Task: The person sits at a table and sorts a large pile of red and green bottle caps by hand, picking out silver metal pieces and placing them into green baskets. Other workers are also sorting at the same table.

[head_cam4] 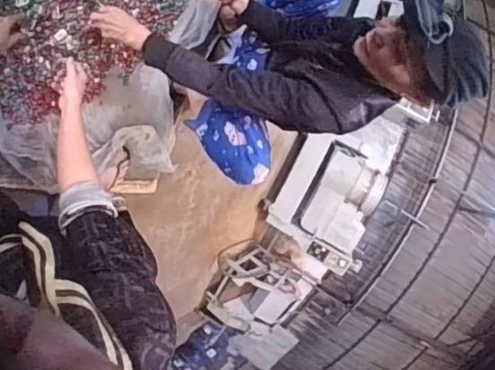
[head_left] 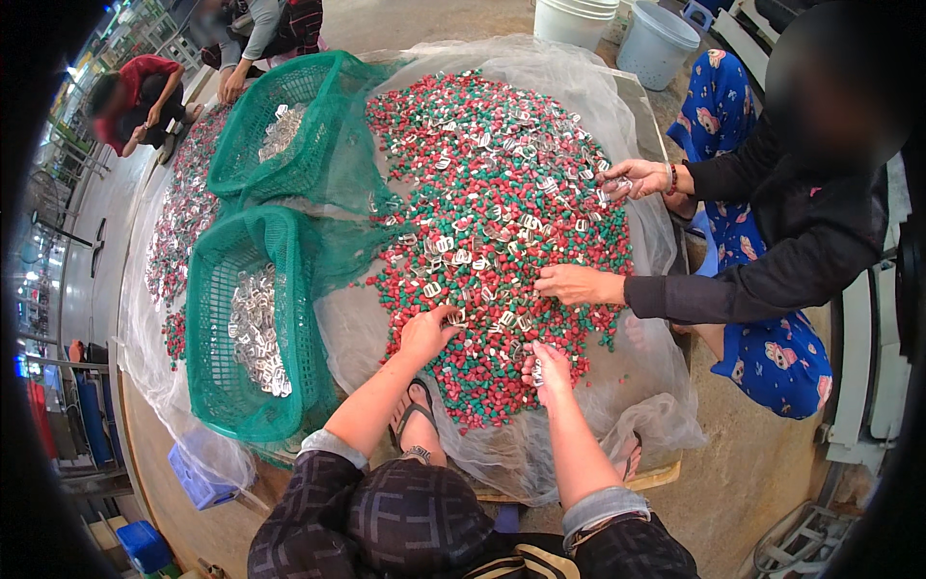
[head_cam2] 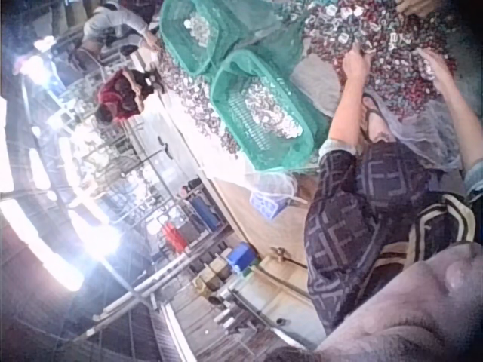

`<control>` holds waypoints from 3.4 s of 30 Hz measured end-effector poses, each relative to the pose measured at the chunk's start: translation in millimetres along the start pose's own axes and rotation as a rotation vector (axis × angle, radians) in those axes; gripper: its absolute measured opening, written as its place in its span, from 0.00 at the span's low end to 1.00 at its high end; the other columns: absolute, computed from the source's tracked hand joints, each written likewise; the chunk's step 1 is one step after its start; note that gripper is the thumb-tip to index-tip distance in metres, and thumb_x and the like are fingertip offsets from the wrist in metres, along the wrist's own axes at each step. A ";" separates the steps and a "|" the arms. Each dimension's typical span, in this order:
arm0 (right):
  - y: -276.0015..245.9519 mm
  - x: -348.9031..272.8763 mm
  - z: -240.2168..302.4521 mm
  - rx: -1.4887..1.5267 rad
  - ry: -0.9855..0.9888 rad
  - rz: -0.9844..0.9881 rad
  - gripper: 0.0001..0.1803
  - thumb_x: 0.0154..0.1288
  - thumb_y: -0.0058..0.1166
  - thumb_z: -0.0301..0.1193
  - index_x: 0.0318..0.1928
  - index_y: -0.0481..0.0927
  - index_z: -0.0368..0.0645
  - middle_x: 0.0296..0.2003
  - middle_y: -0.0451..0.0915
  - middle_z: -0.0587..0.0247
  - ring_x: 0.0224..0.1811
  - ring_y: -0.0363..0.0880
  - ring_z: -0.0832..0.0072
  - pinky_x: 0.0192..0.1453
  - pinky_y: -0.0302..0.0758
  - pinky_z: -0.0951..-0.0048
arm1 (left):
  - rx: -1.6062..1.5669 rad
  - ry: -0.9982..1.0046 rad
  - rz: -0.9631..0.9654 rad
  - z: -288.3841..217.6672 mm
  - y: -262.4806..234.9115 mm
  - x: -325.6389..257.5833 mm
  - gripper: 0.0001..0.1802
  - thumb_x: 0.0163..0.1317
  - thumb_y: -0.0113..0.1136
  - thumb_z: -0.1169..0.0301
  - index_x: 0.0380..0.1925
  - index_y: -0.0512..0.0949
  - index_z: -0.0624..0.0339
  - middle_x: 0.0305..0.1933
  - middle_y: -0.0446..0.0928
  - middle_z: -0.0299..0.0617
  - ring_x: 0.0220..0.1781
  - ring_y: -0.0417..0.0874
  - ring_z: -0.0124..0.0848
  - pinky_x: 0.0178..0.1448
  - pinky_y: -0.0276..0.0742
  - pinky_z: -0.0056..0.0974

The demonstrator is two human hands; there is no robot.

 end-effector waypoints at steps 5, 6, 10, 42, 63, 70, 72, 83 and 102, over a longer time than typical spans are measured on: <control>-6.3 9.0 -4.3 -0.128 -0.061 -0.058 0.11 0.64 0.50 0.36 0.36 0.77 0.42 0.18 0.72 0.70 0.16 0.70 0.81 0.15 0.68 0.80 | -0.153 -0.104 -0.069 17.0 3.7 3.2 0.11 0.53 0.61 0.62 0.33 0.80 0.54 0.23 0.78 0.40 0.27 0.79 0.35 0.33 0.72 0.40; -7.9 11.3 -4.8 -0.135 -0.061 -0.052 0.11 0.64 0.50 0.36 0.36 0.77 0.41 0.18 0.72 0.70 0.16 0.70 0.81 0.15 0.67 0.80 | -0.209 -0.096 -0.099 20.1 1.8 3.1 0.11 0.54 0.62 0.62 0.30 0.80 0.57 0.21 0.77 0.38 0.24 0.78 0.31 0.30 0.71 0.37; -7.4 12.0 -7.5 0.017 -0.035 0.048 0.15 0.66 0.46 0.41 0.39 0.76 0.41 0.21 0.75 0.66 0.19 0.73 0.78 0.18 0.70 0.77 | -0.710 -0.156 0.029 36.1 11.8 10.5 0.12 0.58 0.60 0.65 0.20 0.74 0.59 0.18 0.70 0.26 0.19 0.63 0.14 0.22 0.57 0.25; 11.3 -7.1 4.7 -1.205 -0.552 -0.181 0.17 0.47 0.64 0.34 0.41 0.81 0.54 0.19 0.76 0.66 0.23 0.76 0.71 0.29 0.72 0.67 | -0.262 -0.094 0.278 15.3 18.8 11.3 0.16 0.42 0.70 0.70 0.32 0.76 0.62 0.42 0.79 0.43 0.48 0.79 0.37 0.49 0.73 0.39; -1.0 -12.0 12.4 -1.344 -0.411 -0.164 0.16 0.54 0.58 0.38 0.46 0.79 0.63 0.32 0.80 0.59 0.37 0.79 0.61 0.39 0.75 0.61 | -0.496 -0.122 0.207 39.7 10.4 8.0 0.15 0.46 0.70 0.66 0.21 0.71 0.59 0.21 0.75 0.36 0.23 0.73 0.25 0.27 0.68 0.31; 3.3 -13.0 18.0 -1.245 -0.563 -0.330 0.09 0.53 0.58 0.37 0.35 0.82 0.51 0.31 0.80 0.59 0.34 0.78 0.60 0.36 0.74 0.62 | -0.748 -0.138 0.113 33.8 -0.4 42.0 0.09 0.50 0.46 0.86 0.30 0.70 0.63 0.37 0.77 0.48 0.32 0.82 0.32 0.27 0.74 0.34; -2.4 -7.4 20.2 -1.126 -0.567 -0.390 0.09 0.53 0.58 0.37 0.31 0.81 0.47 0.29 0.80 0.58 0.31 0.79 0.61 0.35 0.73 0.64 | -0.406 0.004 0.035 14.2 -0.4 56.5 0.16 0.47 0.46 0.86 0.37 0.72 0.61 0.38 0.77 0.48 0.39 0.80 0.37 0.39 0.75 0.39; -39.0 30.9 9.1 -0.293 -0.284 -0.213 0.10 0.58 0.56 0.34 0.30 0.79 0.39 0.19 0.77 0.68 0.16 0.66 0.84 0.18 0.61 0.78 | 0.011 0.400 0.539 -59.2 29.5 22.5 0.21 0.41 0.48 0.86 0.38 0.79 0.58 0.40 0.78 0.48 0.43 0.79 0.43 0.49 0.74 0.41; -25.5 25.7 -3.4 -0.587 -0.183 0.080 0.09 0.54 0.60 0.30 0.36 0.81 0.41 0.19 0.75 0.74 0.18 0.67 0.84 0.22 0.64 0.80 | 0.047 0.426 0.318 -48.7 42.3 -1.5 0.17 0.41 0.69 0.65 0.32 0.76 0.56 0.35 0.76 0.41 0.38 0.78 0.40 0.42 0.74 0.41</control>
Point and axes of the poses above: each hand's wrist, its own x-axis towards the middle knuckle, its own y-axis out of the palm, z = x × y, the point moved 4 cm from there along x, towards the middle knuckle
